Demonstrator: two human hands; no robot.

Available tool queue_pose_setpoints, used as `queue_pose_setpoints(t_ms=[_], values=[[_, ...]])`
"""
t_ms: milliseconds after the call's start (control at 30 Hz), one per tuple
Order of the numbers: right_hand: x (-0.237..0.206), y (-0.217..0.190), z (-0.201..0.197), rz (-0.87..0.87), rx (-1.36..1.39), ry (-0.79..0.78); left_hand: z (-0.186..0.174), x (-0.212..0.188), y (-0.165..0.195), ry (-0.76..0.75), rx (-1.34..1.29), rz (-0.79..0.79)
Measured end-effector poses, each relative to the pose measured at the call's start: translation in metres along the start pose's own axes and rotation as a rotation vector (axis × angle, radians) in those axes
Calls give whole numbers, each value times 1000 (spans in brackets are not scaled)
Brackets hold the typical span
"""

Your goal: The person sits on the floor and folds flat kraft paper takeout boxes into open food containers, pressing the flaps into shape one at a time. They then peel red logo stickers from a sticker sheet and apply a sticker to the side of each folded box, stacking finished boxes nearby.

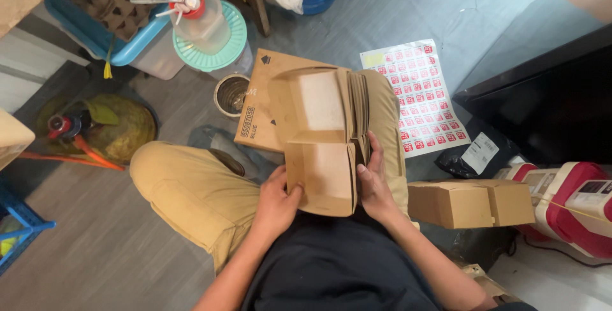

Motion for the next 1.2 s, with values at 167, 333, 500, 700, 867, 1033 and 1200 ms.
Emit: queue_pose_setpoints(t_ms=[167, 333, 500, 700, 867, 1033, 1200], values=[[-7, 1, 2, 3, 71, 25, 0, 0, 16, 10, 87, 5], [-7, 7, -1, 47, 202, 131, -5, -9, 34, 42, -22, 136], [-7, 2, 1, 42, 185, 161, -4, -10, 28, 89, -6, 87], [-9, 0, 1, 37, 179, 165, 0, -8, 21, 84, 52, 58], [-12, 1, 5, -14, 184, 165, 8, -5, 20, 40, 32, 105], [-19, 4, -12, 1, 364, 222, 10, 1, 18, -49, 55, 173], [9, -11, -78, -71, 113, 319, 16, 12, 29, -122, 56, 272]])
Point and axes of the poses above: each hand's wrist, its own x-axis towards the middle knuckle, its own z-axis out of the palm, y = z × x, the point moved 9 cm from there along x, towards the middle knuckle, and after that the axes turned 10 degrees about -z, right-handed, at the moved point
